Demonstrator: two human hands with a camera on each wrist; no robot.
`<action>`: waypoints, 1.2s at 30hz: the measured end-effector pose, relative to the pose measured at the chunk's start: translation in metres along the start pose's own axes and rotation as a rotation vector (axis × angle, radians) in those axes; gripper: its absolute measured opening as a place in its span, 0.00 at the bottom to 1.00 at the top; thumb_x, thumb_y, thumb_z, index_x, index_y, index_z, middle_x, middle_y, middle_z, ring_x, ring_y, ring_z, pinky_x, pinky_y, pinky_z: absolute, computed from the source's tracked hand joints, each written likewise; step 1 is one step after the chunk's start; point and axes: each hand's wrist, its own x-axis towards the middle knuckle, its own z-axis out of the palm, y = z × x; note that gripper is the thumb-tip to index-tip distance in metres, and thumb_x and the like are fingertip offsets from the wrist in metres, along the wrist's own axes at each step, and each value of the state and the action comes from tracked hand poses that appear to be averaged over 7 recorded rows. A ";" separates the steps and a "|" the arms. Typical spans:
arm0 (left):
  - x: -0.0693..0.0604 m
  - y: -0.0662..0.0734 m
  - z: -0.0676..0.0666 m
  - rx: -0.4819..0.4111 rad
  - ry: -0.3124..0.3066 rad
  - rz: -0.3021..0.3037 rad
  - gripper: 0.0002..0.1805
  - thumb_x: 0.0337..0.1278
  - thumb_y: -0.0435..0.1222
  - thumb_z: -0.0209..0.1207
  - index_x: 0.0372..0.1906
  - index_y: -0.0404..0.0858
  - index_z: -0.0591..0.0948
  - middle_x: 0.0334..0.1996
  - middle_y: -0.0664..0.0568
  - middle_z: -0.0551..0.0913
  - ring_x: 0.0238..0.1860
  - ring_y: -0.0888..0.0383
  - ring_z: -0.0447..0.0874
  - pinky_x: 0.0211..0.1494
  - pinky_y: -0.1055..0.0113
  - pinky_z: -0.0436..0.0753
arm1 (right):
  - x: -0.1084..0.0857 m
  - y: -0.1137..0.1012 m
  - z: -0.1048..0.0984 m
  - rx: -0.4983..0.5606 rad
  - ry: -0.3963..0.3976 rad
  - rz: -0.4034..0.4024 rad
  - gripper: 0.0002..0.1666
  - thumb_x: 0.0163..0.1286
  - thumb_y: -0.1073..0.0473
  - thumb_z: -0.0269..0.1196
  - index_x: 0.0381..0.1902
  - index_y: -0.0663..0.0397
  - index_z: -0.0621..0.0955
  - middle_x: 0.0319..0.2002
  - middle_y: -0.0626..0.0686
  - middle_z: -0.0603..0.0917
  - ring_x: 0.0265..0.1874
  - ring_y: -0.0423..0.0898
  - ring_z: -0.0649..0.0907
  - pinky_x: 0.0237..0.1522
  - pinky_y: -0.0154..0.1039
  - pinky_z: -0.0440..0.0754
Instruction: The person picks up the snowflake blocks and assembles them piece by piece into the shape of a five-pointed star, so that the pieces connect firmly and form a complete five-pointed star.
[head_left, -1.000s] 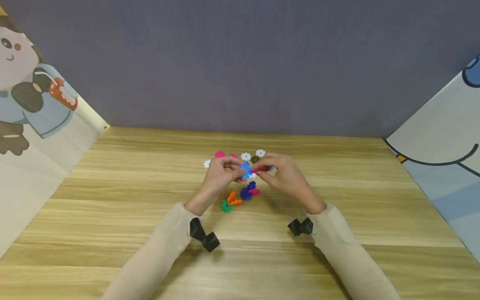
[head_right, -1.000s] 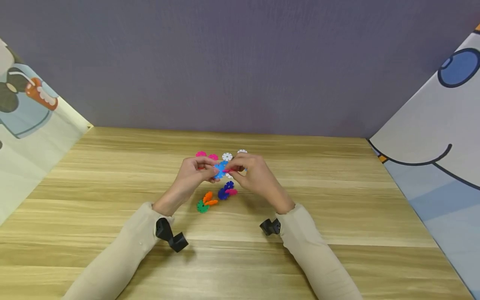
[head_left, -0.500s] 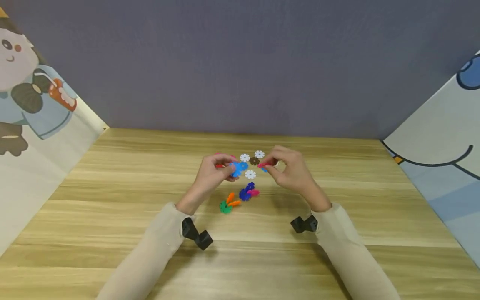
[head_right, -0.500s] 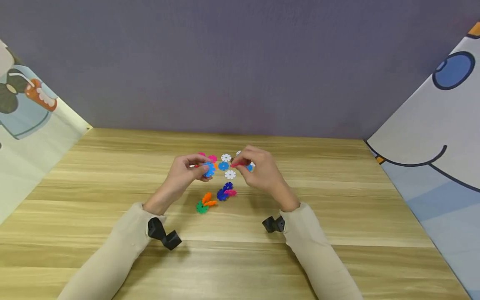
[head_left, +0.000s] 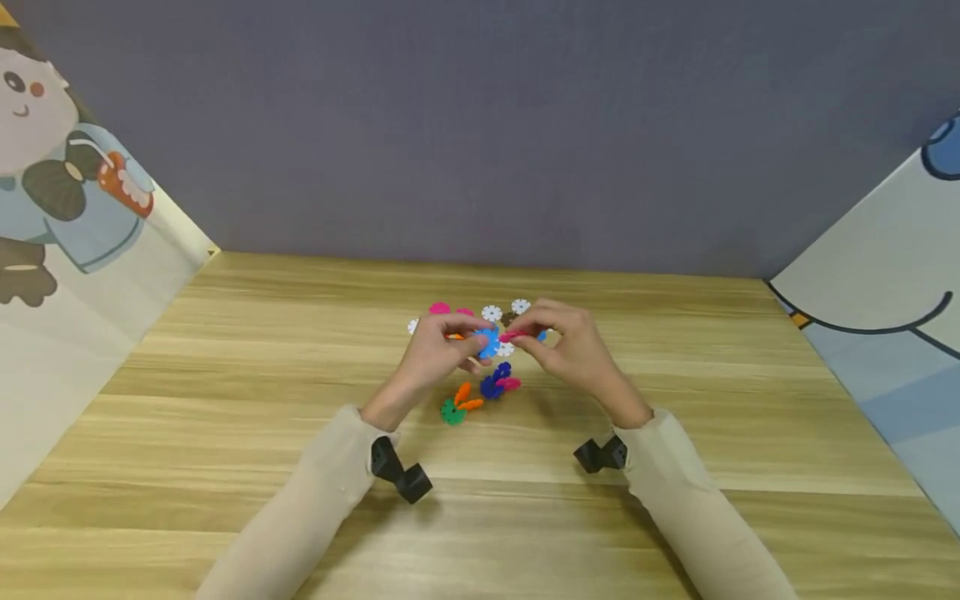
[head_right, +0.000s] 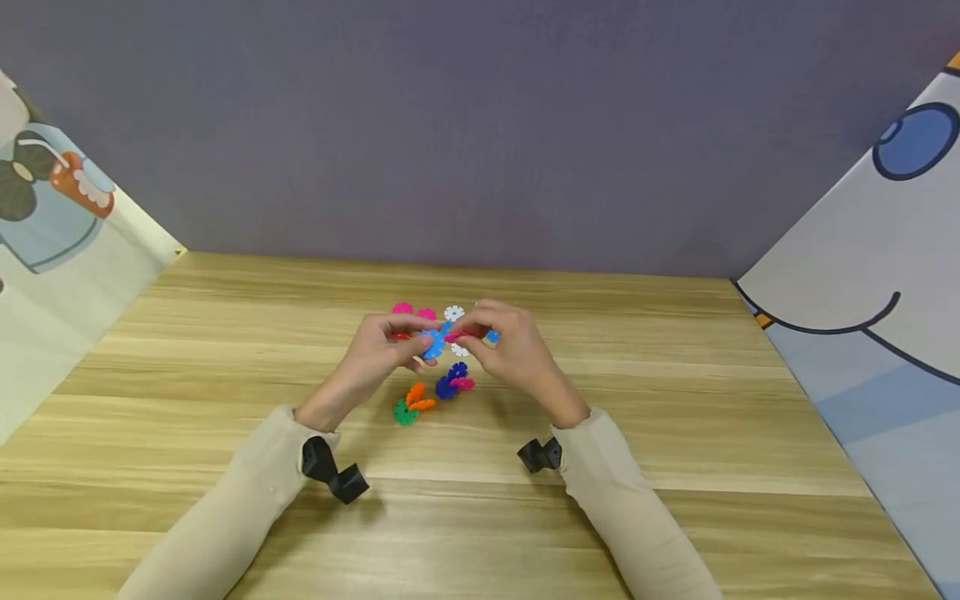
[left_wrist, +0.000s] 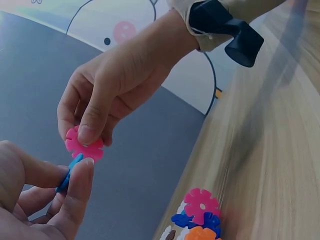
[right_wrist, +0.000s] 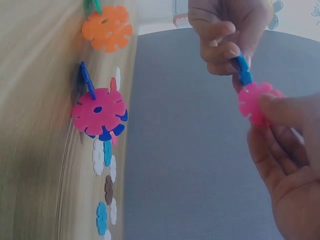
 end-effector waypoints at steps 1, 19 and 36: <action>0.000 0.000 0.001 -0.007 0.007 -0.004 0.14 0.60 0.24 0.56 0.50 0.22 0.79 0.40 0.35 0.82 0.26 0.58 0.85 0.35 0.59 0.87 | 0.000 0.000 0.000 0.003 -0.001 0.006 0.10 0.52 0.74 0.70 0.32 0.59 0.85 0.27 0.51 0.83 0.26 0.40 0.79 0.33 0.30 0.81; 0.001 0.001 0.008 -0.200 0.056 -0.104 0.15 0.60 0.22 0.54 0.50 0.18 0.75 0.29 0.48 0.82 0.23 0.63 0.83 0.31 0.74 0.85 | 0.000 -0.003 0.003 0.012 -0.025 0.062 0.09 0.56 0.73 0.67 0.36 0.61 0.86 0.32 0.56 0.87 0.27 0.45 0.84 0.31 0.33 0.84; 0.001 0.001 0.006 -0.222 0.074 -0.099 0.14 0.60 0.22 0.53 0.49 0.17 0.75 0.28 0.51 0.82 0.21 0.63 0.82 0.30 0.74 0.84 | 0.001 -0.003 0.000 0.164 -0.059 0.298 0.07 0.64 0.68 0.63 0.40 0.64 0.85 0.36 0.58 0.87 0.29 0.40 0.84 0.30 0.34 0.84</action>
